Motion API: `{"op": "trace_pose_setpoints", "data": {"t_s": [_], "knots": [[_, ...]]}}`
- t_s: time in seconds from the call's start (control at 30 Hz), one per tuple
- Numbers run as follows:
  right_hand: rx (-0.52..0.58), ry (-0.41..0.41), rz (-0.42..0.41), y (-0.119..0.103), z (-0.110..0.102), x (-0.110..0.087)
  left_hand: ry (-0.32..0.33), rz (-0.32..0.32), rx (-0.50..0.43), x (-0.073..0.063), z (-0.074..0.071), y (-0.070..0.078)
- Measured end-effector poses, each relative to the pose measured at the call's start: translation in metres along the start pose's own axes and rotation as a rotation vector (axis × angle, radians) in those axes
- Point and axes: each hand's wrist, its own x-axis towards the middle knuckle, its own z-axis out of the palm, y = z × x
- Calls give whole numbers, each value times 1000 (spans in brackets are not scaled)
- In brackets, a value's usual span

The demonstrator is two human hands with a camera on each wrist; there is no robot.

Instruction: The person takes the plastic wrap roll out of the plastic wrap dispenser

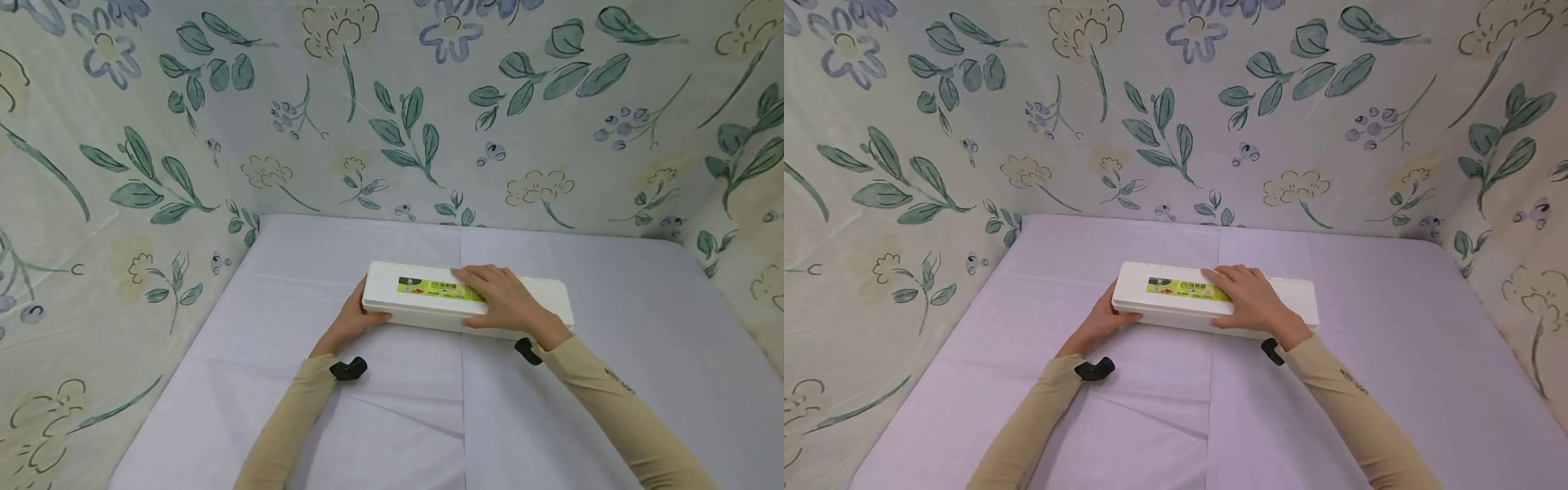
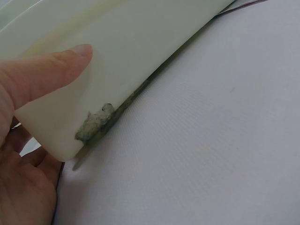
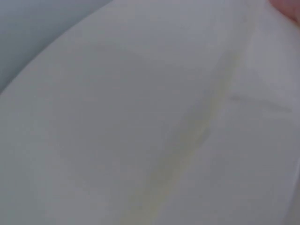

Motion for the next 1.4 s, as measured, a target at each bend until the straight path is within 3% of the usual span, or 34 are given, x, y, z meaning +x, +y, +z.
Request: {"op": "trace_pose_setpoints", "data": {"t_s": [0.4,1.07,1.4], "knots": [[-21,19,-20,2,-1,-3,-1,-20,6,1,3,2],[-40,73,-98,1,-6,-3,1,12,7,2,3,1],[-44,54,-73,-2,-10,-3,-11,-45,-29,-4,0,10]]}}
